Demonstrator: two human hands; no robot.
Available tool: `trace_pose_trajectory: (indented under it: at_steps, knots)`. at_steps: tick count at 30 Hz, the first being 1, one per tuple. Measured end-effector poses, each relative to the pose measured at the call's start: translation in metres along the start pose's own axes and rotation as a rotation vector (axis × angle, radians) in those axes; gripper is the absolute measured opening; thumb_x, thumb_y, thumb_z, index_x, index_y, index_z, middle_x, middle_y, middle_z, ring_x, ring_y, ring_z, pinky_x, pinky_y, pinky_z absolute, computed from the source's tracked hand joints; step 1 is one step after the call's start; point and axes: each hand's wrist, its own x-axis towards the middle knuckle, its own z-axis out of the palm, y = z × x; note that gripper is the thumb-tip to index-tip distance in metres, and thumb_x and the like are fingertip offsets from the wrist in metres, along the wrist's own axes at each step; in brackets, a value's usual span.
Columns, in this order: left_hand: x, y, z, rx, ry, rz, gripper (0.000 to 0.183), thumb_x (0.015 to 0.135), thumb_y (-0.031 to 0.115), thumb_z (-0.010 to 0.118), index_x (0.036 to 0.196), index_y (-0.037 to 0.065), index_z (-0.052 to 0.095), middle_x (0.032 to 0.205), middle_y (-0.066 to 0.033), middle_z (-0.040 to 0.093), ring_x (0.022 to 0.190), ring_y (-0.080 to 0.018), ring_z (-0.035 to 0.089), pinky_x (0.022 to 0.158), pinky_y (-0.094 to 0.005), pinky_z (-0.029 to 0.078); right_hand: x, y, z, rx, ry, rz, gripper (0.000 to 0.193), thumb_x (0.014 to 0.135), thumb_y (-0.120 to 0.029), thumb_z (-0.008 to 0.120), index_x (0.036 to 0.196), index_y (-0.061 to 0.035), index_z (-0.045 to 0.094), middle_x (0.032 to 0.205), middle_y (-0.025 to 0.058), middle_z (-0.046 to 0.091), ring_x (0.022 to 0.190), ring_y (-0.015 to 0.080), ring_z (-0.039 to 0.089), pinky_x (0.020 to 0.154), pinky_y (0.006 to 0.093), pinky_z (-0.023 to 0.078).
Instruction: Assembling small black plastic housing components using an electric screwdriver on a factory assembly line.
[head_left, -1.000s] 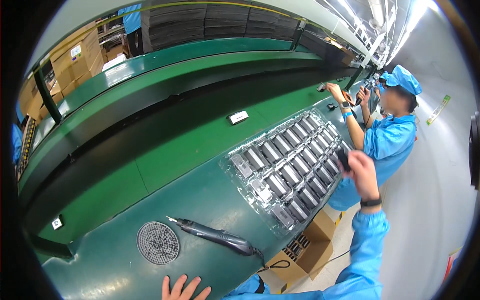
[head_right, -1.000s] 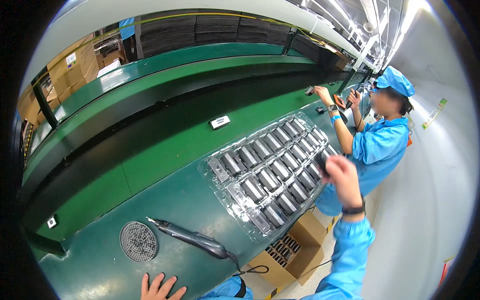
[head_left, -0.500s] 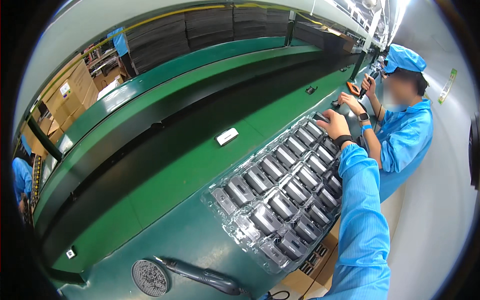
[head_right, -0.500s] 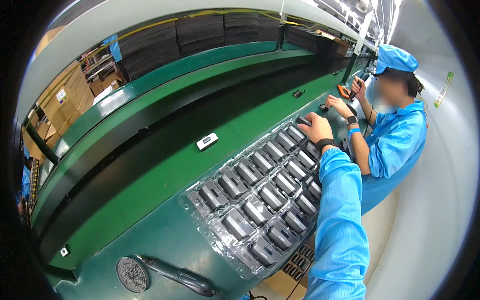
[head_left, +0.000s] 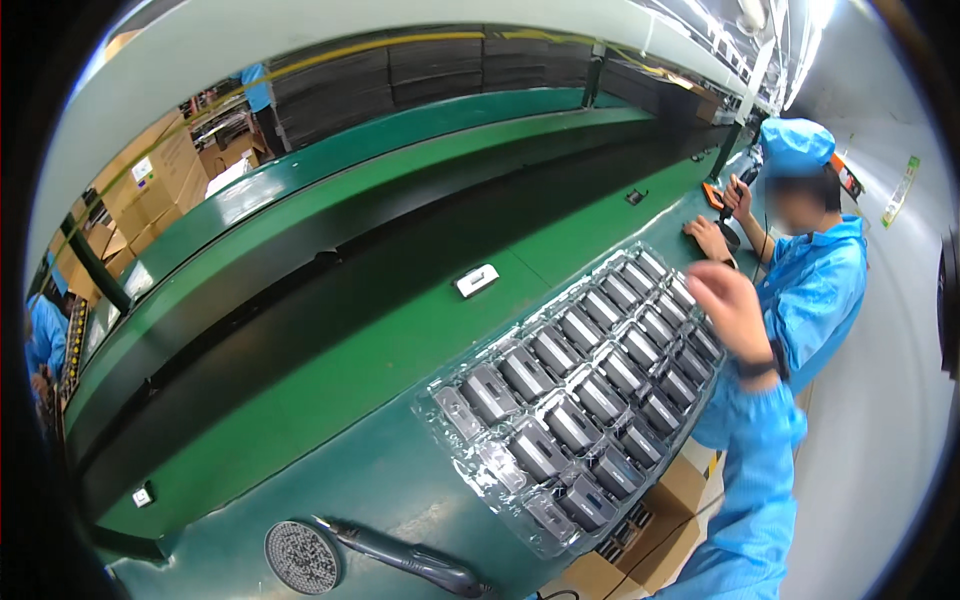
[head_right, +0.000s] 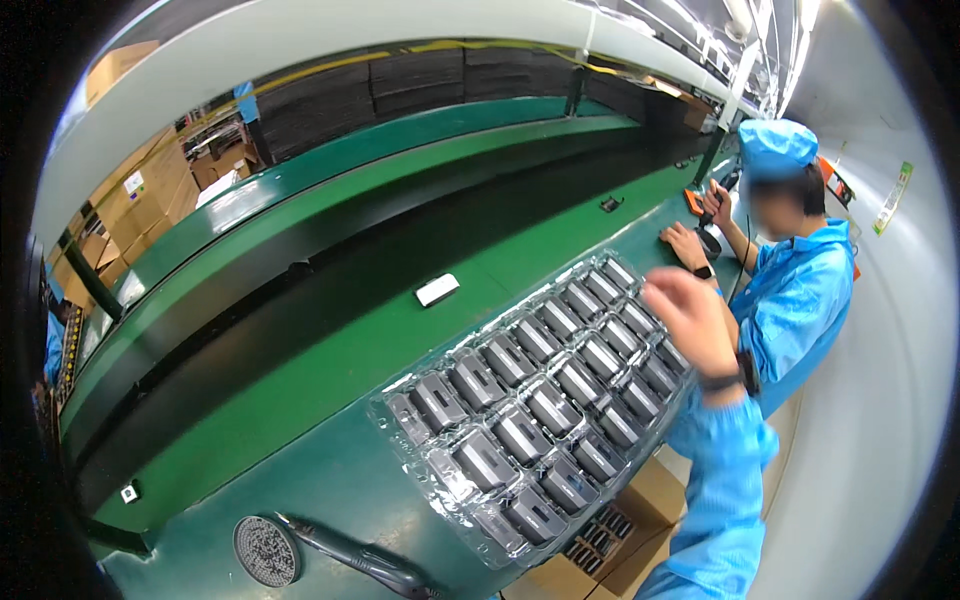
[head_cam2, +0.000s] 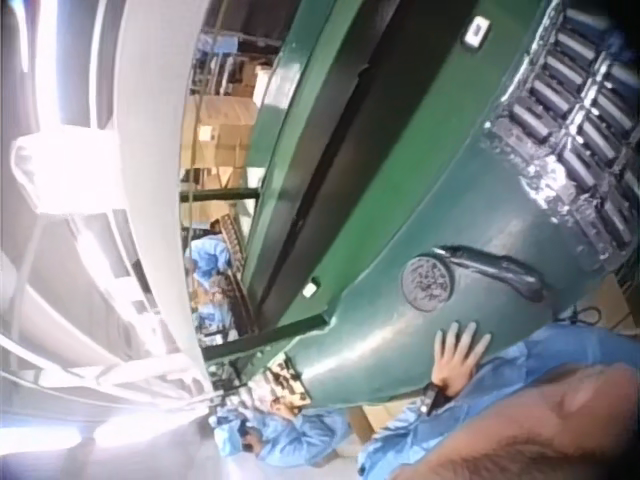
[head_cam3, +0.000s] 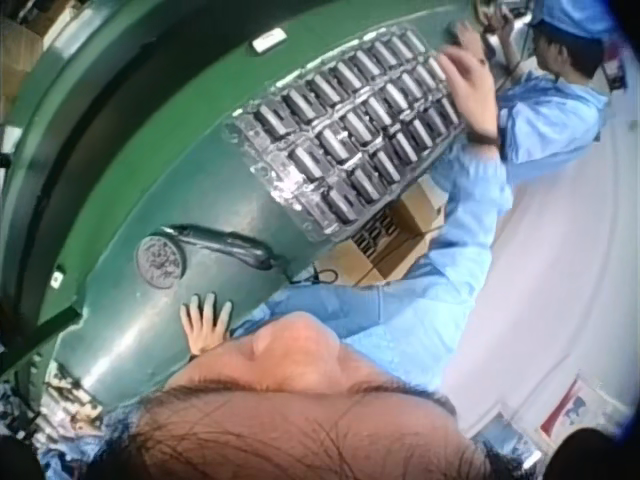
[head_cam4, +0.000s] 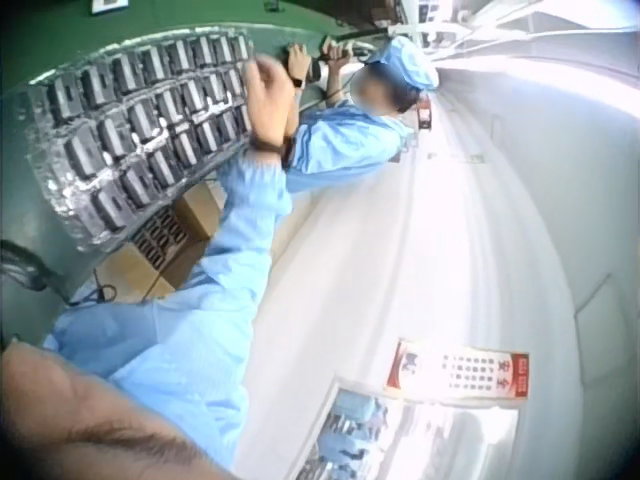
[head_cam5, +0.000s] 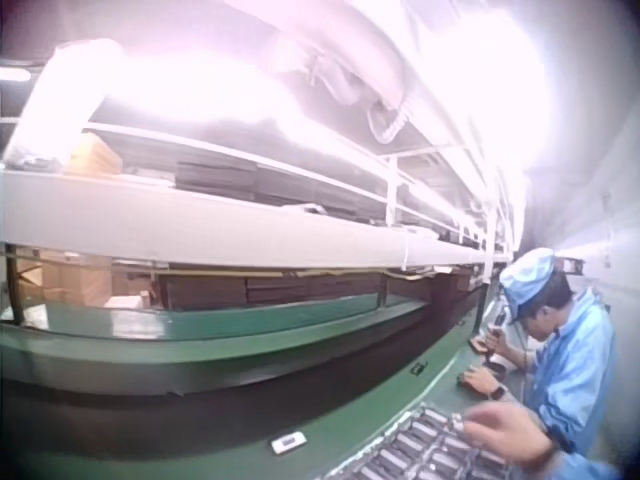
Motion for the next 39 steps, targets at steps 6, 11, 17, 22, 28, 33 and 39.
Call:
trace_pose_trajectory:
  at_steps: [6,11,17,22,28,33,39]
  knots:
    - [-0.017,-0.015,-0.001,-0.044,-0.024,-0.019,0.066,0.079,0.026,0.067,0.144,0.021,0.057,0.153,-0.0176,0.044,0.140,-0.0500,0.036,0.114,-0.0723,0.026,-0.211,-0.090,0.030,1.045,-0.629,-0.296,0.039,0.083,-0.032,0.081,0.100,0.0018,0.075,0.102,0.0177,0.074,0.097,0.0351,0.070,0.084,0.0419,0.056]
    - [-0.015,-0.024,-0.013,-0.162,-0.037,0.094,0.064,0.087,0.032,0.069,0.147,0.017,0.053,0.156,-0.0198,0.040,0.142,-0.0501,0.034,0.116,-0.0703,0.022,-0.304,-0.154,0.132,1.031,-0.837,-0.276,0.033,0.084,-0.011,0.078,0.111,0.0059,0.070,0.108,0.0264,0.071,0.098,0.0390,0.069,0.082,0.0479,0.055]
    - [-0.020,-0.083,-0.006,-0.790,-0.121,0.283,0.065,0.089,0.038,0.073,0.147,0.018,0.053,0.159,-0.0163,0.039,0.149,-0.0440,0.029,0.117,-0.0681,0.024,-0.289,-0.246,0.210,0.034,-0.202,-0.408,0.047,0.080,-0.024,0.082,0.115,0.0018,0.067,0.117,0.0187,0.068,0.105,0.0396,0.064,0.088,0.0472,0.052]
    - [-0.016,-0.080,-0.009,-1.197,0.099,-0.018,0.027,0.098,0.009,0.067,0.123,0.001,0.069,0.119,-0.0117,0.070,0.106,-0.0265,0.071,0.092,-0.0338,0.056,-0.290,-0.246,0.237,-0.211,-0.419,-0.103,0.050,0.083,-0.028,0.080,0.122,-0.0014,0.064,0.115,0.0165,0.065,0.105,0.0391,0.060,0.085,0.0461,0.051]
    - [-0.021,-0.079,-0.010,-0.784,0.542,0.077,0.039,0.089,0.011,0.075,0.127,0.005,0.067,0.130,-0.0089,0.062,0.113,-0.0289,0.065,0.097,-0.0428,0.053,-0.336,-0.266,0.209,0.071,-0.149,-0.182,0.037,0.085,-0.017,0.080,0.114,-0.0022,0.063,0.099,0.0103,0.063,0.092,0.0287,0.061,0.085,0.0448,0.049]
    - [-0.029,-0.076,-0.021,0.137,1.028,0.079,0.031,0.080,0.031,0.080,0.109,0.026,0.069,0.122,-0.0018,0.063,0.121,-0.0243,0.056,0.112,-0.0635,0.031,-0.349,-0.316,0.188,0.028,-0.354,-0.490,0.046,0.070,-0.009,0.084,0.114,-0.0025,0.071,0.107,0.0167,0.066,0.097,0.0374,0.064,0.085,0.0439,0.053]
    - [-0.036,-0.103,-0.026,-0.017,0.392,0.077,0.038,0.072,0.028,0.081,0.107,0.021,0.067,0.088,0.0050,0.064,0.084,-0.0163,0.064,0.111,-0.0533,0.035,-0.352,-0.327,0.213,0.171,-0.256,-0.829,0.035,0.066,-0.010,0.083,0.100,-0.0054,0.075,0.103,0.0104,0.069,0.094,0.0307,0.064,0.082,0.0412,0.054]
